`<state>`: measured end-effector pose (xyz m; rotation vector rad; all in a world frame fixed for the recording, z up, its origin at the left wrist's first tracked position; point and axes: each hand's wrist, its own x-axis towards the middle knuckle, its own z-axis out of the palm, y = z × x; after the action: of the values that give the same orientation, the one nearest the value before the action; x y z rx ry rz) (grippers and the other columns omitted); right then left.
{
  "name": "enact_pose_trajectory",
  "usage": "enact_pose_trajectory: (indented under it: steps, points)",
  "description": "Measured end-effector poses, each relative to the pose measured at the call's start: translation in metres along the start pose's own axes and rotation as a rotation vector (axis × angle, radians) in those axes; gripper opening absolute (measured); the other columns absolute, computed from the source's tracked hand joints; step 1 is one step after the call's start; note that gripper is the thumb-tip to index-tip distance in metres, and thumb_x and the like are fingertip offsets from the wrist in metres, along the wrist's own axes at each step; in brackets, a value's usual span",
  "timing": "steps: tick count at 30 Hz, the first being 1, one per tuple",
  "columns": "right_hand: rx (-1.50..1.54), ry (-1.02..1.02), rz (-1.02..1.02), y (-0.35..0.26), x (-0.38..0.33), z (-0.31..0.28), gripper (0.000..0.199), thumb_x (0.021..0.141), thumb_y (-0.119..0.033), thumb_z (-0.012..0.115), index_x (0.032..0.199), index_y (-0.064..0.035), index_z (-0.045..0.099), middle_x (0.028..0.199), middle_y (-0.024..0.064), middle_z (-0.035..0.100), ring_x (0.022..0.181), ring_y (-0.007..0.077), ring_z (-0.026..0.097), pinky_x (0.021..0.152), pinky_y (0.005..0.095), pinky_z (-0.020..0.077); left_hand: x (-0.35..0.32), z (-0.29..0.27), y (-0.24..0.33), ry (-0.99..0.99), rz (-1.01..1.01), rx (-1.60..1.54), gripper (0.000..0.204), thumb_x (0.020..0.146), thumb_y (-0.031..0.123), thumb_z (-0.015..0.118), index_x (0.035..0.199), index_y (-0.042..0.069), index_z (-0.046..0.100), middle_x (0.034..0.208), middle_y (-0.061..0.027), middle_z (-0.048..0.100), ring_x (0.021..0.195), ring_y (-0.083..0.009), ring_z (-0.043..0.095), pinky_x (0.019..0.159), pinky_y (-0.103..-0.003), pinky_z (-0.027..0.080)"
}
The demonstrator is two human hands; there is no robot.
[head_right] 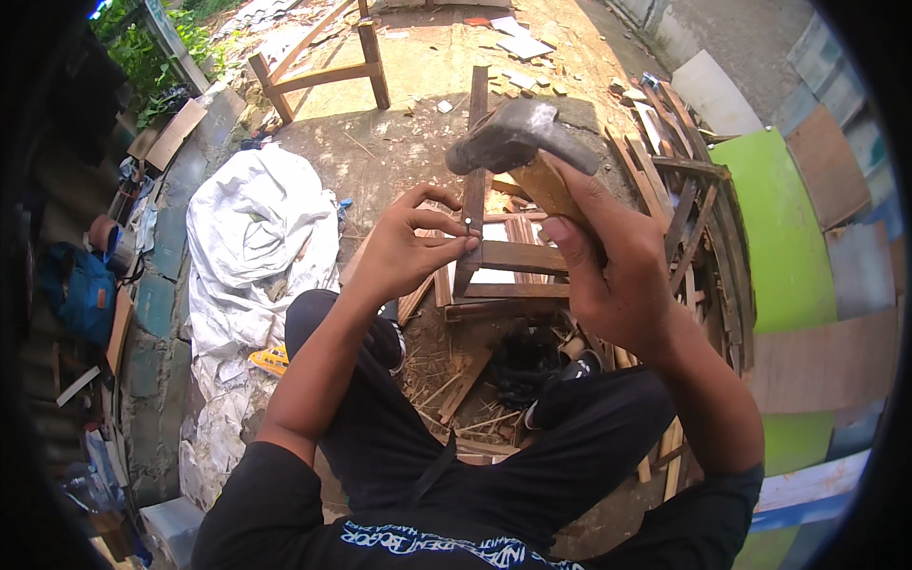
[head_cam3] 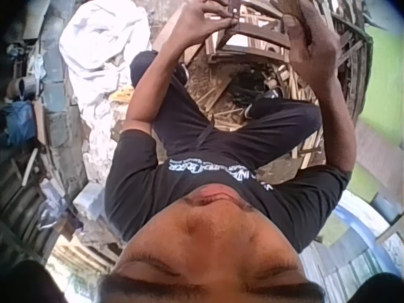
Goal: The person assembles a wooden frame by hand, aligning pieces and securing them with nails using a hammer. The person works while sitting on the ground in an outdoor area with scattered wood and debris.
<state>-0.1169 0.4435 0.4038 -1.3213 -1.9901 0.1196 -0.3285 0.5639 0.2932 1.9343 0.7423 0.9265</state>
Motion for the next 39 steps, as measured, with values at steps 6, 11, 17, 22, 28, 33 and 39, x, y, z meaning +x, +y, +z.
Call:
enact_pose_trajectory:
  steps: [6, 11, 17, 22, 28, 33, 39]
  points:
    - [0.012, -0.025, 0.036, -0.006, 0.008, -0.004, 0.038, 0.095, -0.001, 0.061, 0.132, 0.0057, 0.057, 0.102, 0.0291, 0.069, 0.091, 0.0438, 0.07, 0.078, 0.0438, 0.0535, -0.002, 0.002, -0.015, -0.018, -0.07, -0.121, 0.015, 0.082, 0.016, 0.085, 0.09, 0.005, 0.08, 0.115, -0.0092, 0.061, 0.107, -0.0207, 0.064, 0.086, -0.033, 0.056]
    - [-0.072, -0.288, 0.063, -0.001, 0.004, -0.002, 0.037, 0.095, -0.001, 0.06, 0.131, 0.0069, 0.057, 0.101, 0.0304, 0.069, 0.092, 0.0443, 0.07, 0.077, 0.043, 0.0541, 0.0, -0.002, -0.002, -0.022, -0.002, 0.055, 0.016, 0.081, 0.017, 0.085, 0.091, 0.005, 0.081, 0.113, -0.0107, 0.062, 0.104, -0.0227, 0.065, 0.085, -0.034, 0.057]
    - [-0.001, 0.045, 0.015, -0.002, 0.002, -0.003, 0.034, 0.095, -0.001, 0.061, 0.127, 0.007, 0.058, 0.101, 0.0299, 0.069, 0.089, 0.0434, 0.071, 0.075, 0.0419, 0.0547, 0.001, 0.0, -0.002, -0.015, -0.005, 0.023, 0.018, 0.08, 0.018, 0.085, 0.091, 0.005, 0.081, 0.11, -0.0132, 0.064, 0.1, -0.0264, 0.068, 0.083, -0.035, 0.058]
    - [-0.103, -0.184, -0.018, 0.001, 0.005, -0.002, 0.036, 0.094, -0.001, 0.063, 0.128, 0.0099, 0.057, 0.099, 0.0309, 0.068, 0.089, 0.0424, 0.071, 0.076, 0.0409, 0.0546, -0.003, -0.001, -0.01, -0.009, -0.005, -0.011, 0.017, 0.081, 0.018, 0.085, 0.092, 0.006, 0.081, 0.11, -0.012, 0.063, 0.101, -0.0233, 0.067, 0.079, -0.034, 0.059]
    - [-0.018, -0.097, -0.02, 0.009, -0.008, 0.002, 0.038, 0.094, -0.001, 0.063, 0.129, 0.0109, 0.055, 0.098, 0.0325, 0.067, 0.088, 0.0484, 0.067, 0.078, 0.0407, 0.0542, 0.0, 0.001, -0.003, -0.016, -0.025, 0.015, 0.017, 0.08, 0.019, 0.085, 0.091, 0.007, 0.082, 0.11, -0.0124, 0.064, 0.098, -0.0267, 0.067, 0.084, -0.036, 0.055]
    - [0.073, 0.025, 0.125, -0.003, 0.0, -0.004, 0.038, 0.094, -0.002, 0.061, 0.13, 0.0077, 0.055, 0.101, 0.0324, 0.066, 0.095, 0.0492, 0.066, 0.08, 0.0457, 0.0526, -0.003, 0.001, -0.01, 0.008, -0.019, -0.046, 0.018, 0.08, 0.018, 0.085, 0.092, 0.006, 0.082, 0.108, -0.0132, 0.065, 0.099, -0.0266, 0.067, 0.084, -0.036, 0.054]
    - [-0.003, -0.349, 0.134, 0.001, -0.006, 0.002, 0.037, 0.095, -0.002, 0.061, 0.129, 0.0074, 0.055, 0.1, 0.0306, 0.067, 0.093, 0.0487, 0.066, 0.078, 0.0451, 0.0526, -0.003, -0.005, -0.009, 0.025, -0.042, 0.012, 0.017, 0.079, 0.017, 0.085, 0.091, 0.005, 0.081, 0.106, -0.0132, 0.065, 0.098, -0.026, 0.067, 0.084, -0.036, 0.054]
